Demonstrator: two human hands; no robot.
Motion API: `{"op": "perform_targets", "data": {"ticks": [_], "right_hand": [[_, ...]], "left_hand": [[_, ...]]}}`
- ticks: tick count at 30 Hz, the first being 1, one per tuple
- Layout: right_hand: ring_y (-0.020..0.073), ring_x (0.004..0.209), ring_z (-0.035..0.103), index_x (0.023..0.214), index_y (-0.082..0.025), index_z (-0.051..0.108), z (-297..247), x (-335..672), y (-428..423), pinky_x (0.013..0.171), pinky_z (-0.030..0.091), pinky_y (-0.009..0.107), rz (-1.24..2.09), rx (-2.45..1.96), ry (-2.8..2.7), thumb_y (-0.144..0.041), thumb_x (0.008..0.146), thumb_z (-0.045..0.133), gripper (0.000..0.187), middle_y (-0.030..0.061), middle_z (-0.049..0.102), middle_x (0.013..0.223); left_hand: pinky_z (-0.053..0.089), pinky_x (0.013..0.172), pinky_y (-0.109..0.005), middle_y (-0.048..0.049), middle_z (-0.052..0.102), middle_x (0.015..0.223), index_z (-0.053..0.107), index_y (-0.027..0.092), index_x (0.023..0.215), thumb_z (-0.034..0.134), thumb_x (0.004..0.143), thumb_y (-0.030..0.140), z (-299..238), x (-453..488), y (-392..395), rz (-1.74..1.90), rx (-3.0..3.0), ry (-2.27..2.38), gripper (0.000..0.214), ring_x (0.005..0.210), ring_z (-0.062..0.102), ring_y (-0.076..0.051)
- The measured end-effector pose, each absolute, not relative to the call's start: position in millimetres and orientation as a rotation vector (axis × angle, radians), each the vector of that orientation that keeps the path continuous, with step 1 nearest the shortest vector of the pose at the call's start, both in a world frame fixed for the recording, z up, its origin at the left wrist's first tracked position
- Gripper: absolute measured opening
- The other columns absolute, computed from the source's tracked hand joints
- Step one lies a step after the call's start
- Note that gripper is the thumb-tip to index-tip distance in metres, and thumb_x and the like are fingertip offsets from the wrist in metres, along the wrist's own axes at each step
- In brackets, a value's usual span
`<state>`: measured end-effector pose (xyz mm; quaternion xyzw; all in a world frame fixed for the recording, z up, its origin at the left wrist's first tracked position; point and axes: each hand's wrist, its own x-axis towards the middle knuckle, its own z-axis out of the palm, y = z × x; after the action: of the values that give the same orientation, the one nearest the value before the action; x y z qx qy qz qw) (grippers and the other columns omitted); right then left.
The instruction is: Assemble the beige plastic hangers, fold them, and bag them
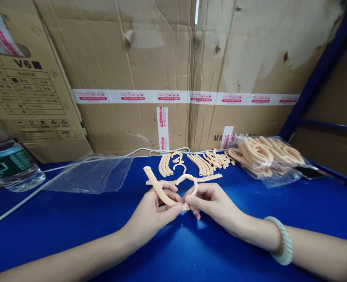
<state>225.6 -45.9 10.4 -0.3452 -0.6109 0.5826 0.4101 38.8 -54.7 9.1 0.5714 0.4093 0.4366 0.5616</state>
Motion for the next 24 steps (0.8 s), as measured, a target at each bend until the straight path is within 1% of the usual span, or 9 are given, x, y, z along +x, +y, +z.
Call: {"op": "perform_targets", "data": {"ticks": [2,6,7,9,12,14,16,18,24], "right_hand": [[0.0072,0.051,0.055,0.076,-0.014,0.068,10,225,-47,0.051,0.048,0.021,1.483,-0.867,-1.543,-0.047,0.073,0.078,0.035,-0.0009,0.063,0.063],[0.0094,0.052,0.056,0.103,-0.017,0.066,16,231,-39,0.051,0.05,0.023,1.349,-0.876,-1.571,-0.049,0.081,0.07,0.039,-0.0021,0.063,0.066],[0.0101,0.052,0.056,0.105,-0.018,0.066,19,236,-33,0.049,0.048,0.023,1.228,-0.885,-1.603,-0.049,0.085,0.066,0.037,-0.0022,0.062,0.066],[0.0124,0.057,0.057,0.096,-0.018,0.068,25,249,-19,0.051,0.047,0.024,0.869,-0.912,-1.75,-0.045,0.091,0.059,0.029,-0.0001,0.064,0.069],[0.0174,0.071,0.061,0.084,-0.018,0.07,30,271,7,0.064,0.049,0.03,0.241,-0.939,-2.064,-0.032,0.094,0.055,0.023,0.0047,0.069,0.078],[0.0209,0.079,0.061,0.086,-0.019,0.072,29,281,22,0.074,0.049,0.036,0.079,-0.941,-2.167,-0.025,0.092,0.057,0.017,0.0063,0.07,0.08],[0.0239,0.086,0.06,0.09,-0.02,0.074,26,286,32,0.082,0.047,0.041,0.061,-0.95,-2.238,-0.019,0.086,0.063,0.012,0.0077,0.07,0.084],[0.0251,0.089,0.059,0.091,-0.02,0.076,20,287,38,0.084,0.046,0.043,0.053,-0.967,-2.302,-0.014,0.082,0.067,0.014,0.0088,0.07,0.088],[0.0224,0.089,0.062,0.081,-0.018,0.074,9,285,46,0.084,0.049,0.038,0.09,-0.995,-2.359,-0.004,0.081,0.064,0.018,0.0077,0.068,0.088]], "left_hand": [[0.054,0.076,-0.028,0.0021,0.067,0.082,0.054,0.019,0.093,0.079,0.066,0.023,8,38,-54,1.028,1.37,0.988,0.038,0.079,0.07,-0.016],[0.052,0.072,-0.027,0.0022,0.067,0.079,0.056,0.018,0.084,0.079,0.065,0.024,13,38,-55,1.034,1.385,1.027,0.031,0.077,0.069,-0.016],[0.051,0.07,-0.026,0.0018,0.067,0.078,0.056,0.018,0.083,0.079,0.065,0.025,15,38,-55,1.03,1.378,1.042,0.03,0.075,0.068,-0.015],[0.05,0.068,-0.025,0.001,0.069,0.076,0.058,0.018,0.082,0.079,0.066,0.027,18,37,-56,1.016,1.366,1.063,0.028,0.073,0.066,-0.015],[0.049,0.068,-0.025,0.0004,0.071,0.075,0.06,0.018,0.08,0.079,0.066,0.028,20,37,-56,1.014,1.363,1.055,0.025,0.074,0.066,-0.016],[0.049,0.069,-0.025,0.0,0.072,0.077,0.064,0.018,0.081,0.08,0.065,0.028,19,37,-56,1.021,1.353,1.059,0.024,0.076,0.066,-0.016],[0.049,0.071,-0.026,-0.0008,0.074,0.08,0.069,0.018,0.084,0.08,0.064,0.028,18,36,-55,1.004,1.331,1.083,0.025,0.078,0.066,-0.017],[0.049,0.073,-0.026,-0.0015,0.076,0.082,0.072,0.019,0.085,0.081,0.063,0.028,18,36,-55,0.967,1.322,1.102,0.025,0.079,0.067,-0.017],[0.048,0.072,-0.025,0.0001,0.076,0.079,0.075,0.022,0.078,0.079,0.067,0.026,21,36,-56,0.924,1.387,1.075,0.013,0.076,0.066,-0.016]]}}
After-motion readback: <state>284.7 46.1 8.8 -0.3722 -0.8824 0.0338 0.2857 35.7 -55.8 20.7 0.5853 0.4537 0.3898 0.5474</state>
